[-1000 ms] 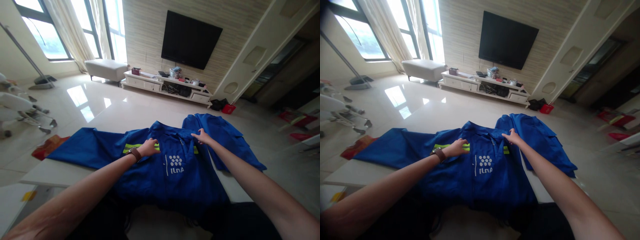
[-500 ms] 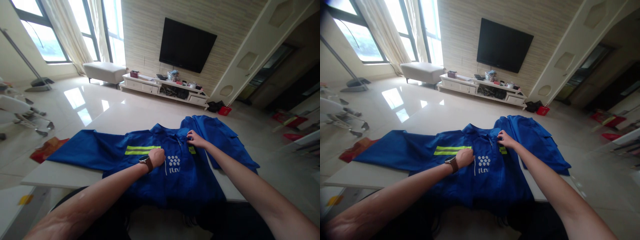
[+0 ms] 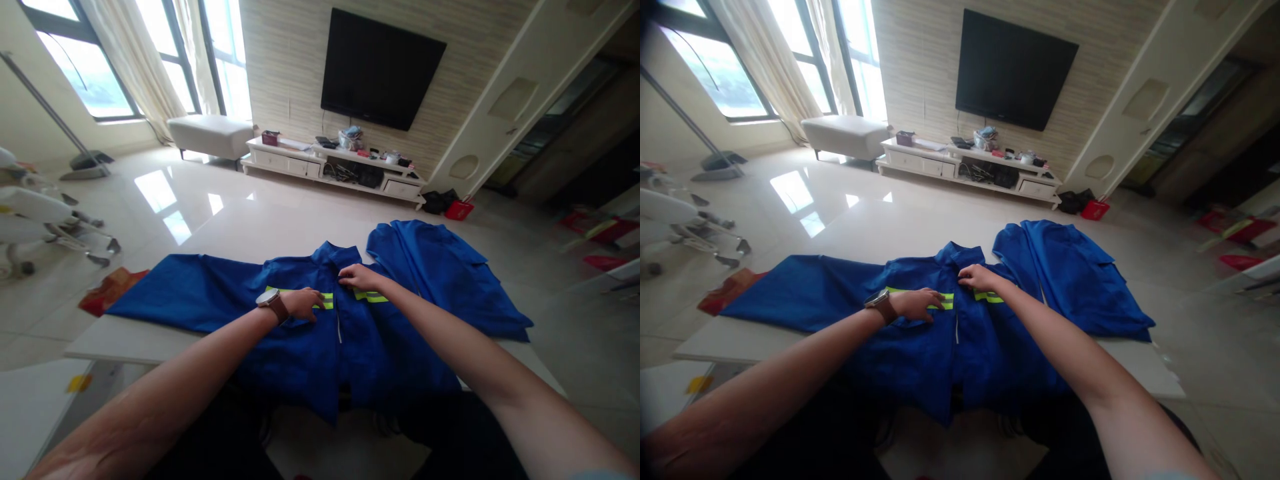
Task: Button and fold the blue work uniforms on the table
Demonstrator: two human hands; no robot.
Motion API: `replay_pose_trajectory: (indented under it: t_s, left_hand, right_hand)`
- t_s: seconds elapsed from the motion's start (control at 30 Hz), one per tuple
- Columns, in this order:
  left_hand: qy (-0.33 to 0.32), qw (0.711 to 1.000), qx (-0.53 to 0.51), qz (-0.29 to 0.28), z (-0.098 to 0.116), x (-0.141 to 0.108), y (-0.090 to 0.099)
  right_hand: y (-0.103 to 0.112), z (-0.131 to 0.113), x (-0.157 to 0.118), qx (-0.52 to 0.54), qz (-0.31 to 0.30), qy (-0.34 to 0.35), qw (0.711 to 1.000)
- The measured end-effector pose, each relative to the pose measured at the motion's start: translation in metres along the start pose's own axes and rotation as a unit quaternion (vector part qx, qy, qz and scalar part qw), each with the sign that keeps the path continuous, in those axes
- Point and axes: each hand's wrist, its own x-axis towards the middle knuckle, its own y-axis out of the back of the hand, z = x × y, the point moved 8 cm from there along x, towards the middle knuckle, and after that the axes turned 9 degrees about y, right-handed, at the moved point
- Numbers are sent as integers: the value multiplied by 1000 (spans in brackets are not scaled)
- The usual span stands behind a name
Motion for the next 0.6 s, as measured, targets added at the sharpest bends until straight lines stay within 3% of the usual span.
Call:
replay_pose_trajectory:
  t_s: [0.07,0.3,0.6]
  left_hand:
    - [-20,999,-25,-30,-6,-3,-3]
    - [-45,997,-55,-19,-9,-4,-1]
    - [-20,997,-49,-47,-9,-4,1]
  right_hand:
    - [-11,3,8,-11,-2,-13,1000]
    - [-35,21,21,13,-11,-70,997]
    - [-35,35,37,24,-47,-185,981]
